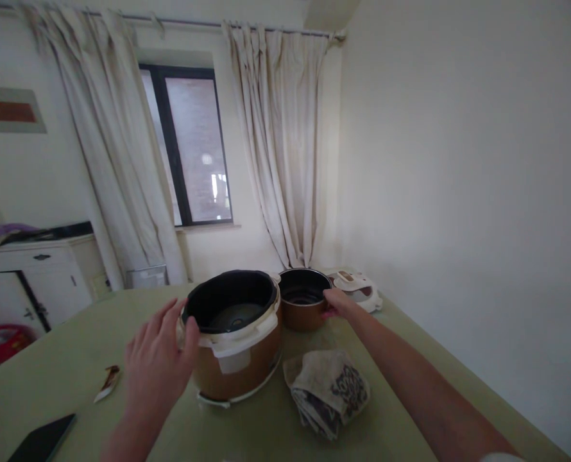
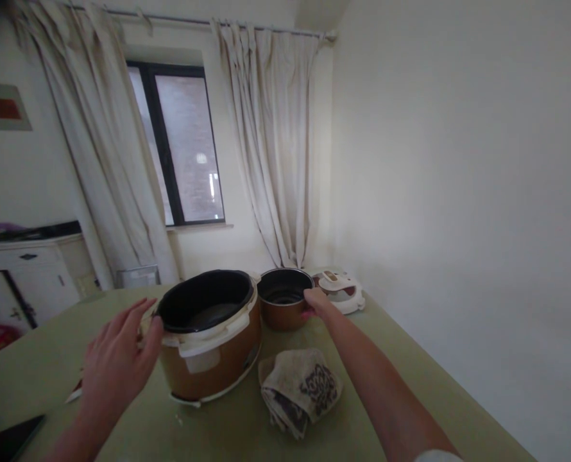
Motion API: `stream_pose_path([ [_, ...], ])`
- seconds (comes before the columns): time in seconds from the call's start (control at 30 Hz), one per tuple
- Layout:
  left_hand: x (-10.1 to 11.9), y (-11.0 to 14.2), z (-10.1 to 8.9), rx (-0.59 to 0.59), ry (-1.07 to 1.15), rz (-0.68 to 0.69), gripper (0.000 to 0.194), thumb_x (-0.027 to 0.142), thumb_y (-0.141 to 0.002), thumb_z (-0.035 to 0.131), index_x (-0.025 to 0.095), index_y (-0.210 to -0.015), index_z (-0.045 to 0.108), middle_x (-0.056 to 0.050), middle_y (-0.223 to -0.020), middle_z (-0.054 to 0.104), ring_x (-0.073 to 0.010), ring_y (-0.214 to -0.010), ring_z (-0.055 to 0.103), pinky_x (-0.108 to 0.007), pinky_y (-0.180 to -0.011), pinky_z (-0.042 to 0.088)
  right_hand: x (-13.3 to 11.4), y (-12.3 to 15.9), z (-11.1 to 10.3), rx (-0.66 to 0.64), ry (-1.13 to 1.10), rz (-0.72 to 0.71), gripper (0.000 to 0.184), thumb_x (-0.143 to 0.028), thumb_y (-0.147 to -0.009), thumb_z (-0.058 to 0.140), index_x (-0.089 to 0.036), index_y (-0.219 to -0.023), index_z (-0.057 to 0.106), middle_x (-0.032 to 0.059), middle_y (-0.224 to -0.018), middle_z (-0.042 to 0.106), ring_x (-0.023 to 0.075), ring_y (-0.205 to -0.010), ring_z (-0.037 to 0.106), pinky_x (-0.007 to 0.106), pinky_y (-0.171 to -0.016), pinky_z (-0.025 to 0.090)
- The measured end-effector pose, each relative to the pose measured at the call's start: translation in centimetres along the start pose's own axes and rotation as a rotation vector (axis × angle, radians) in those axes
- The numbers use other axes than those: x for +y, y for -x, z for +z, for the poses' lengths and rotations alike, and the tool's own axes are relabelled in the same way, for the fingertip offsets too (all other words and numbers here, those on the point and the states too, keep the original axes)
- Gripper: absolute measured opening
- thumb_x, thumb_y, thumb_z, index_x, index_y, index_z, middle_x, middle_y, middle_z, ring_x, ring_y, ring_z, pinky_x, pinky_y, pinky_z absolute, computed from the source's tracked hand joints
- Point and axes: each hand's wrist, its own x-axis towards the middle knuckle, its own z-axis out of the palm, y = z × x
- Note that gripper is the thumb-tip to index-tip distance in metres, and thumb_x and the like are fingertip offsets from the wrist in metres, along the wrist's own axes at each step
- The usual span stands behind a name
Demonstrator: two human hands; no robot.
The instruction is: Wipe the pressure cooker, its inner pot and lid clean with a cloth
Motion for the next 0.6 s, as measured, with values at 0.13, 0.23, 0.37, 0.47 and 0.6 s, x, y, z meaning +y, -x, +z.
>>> stream_pose_path([
  [0.13,-3.6,-3.6,2.1,-0.232,-0.062,-0.082,0.060,0.040,-0.099,0.035,0.009,-0.145,0.058,-0.024,-0.138,0.069,-0.0429,-0.125,0.066,-0.056,-0.107,0.049,-1.4,1.7,-0.6,0.048,-0.064,-0.016,0.035,-0.044,-0.107,0.060,-0.014,-0.125,0.064,0.0057,-0.103,0.071,0.0142,-0.077,0.069,0.030,-0.068,0.062],
  [0.23,-4.8,-3.7,4.0,-0.323,0.138,-0.202,0.055,0.038,-0.099,0.034,0.014,-0.140,0.062,-0.018,-0.130,0.075,-0.0346,-0.121,0.070,-0.044,-0.102,0.053,-4.2,3.0,-2.3,0.095,-0.098,-0.071,0.035,-0.044,-0.108,0.056,-0.013,-0.124,0.063,0.0044,-0.096,0.071,0.0129,-0.070,0.069,0.028,-0.063,0.061],
  [0.37,-4.6,-3.1,4.8,-0.276,0.264,-0.294,0.054,0.039,-0.099,0.036,0.016,-0.139,0.064,-0.015,-0.130,0.076,-0.0338,-0.123,0.070,-0.044,-0.104,0.052,-10.4,5.0,-5.7,0.128,-0.093,-0.192,0.030,-0.030,-0.107,0.046,-0.007,-0.115,0.063,0.0070,-0.072,0.070,0.0168,-0.056,0.069,0.025,-0.051,0.057],
  [0.47,-3.8,-2.9,4.6,-0.213,0.260,-0.359,0.057,0.035,-0.098,0.037,0.011,-0.145,0.059,-0.018,-0.136,0.073,-0.0353,-0.129,0.066,-0.047,-0.110,0.049,-15.3,7.0,-7.0,0.096,-0.041,-0.286,0.026,-0.023,-0.101,0.048,-0.004,-0.105,0.065,0.0112,-0.060,0.067,0.0197,-0.051,0.069,0.023,-0.047,0.055],
  [0.6,-2.0,-2.0,4.0,-0.190,0.182,-0.402,0.052,0.033,-0.098,0.038,0.011,-0.136,0.066,-0.022,-0.136,0.072,-0.0383,-0.126,0.068,-0.050,-0.105,0.052,-19.8,10.2,-5.2,-0.006,0.065,-0.358,0.023,-0.023,-0.098,0.053,-0.004,-0.101,0.066,0.0121,-0.057,0.068,0.0210,-0.049,0.070,0.024,-0.047,0.056],
])
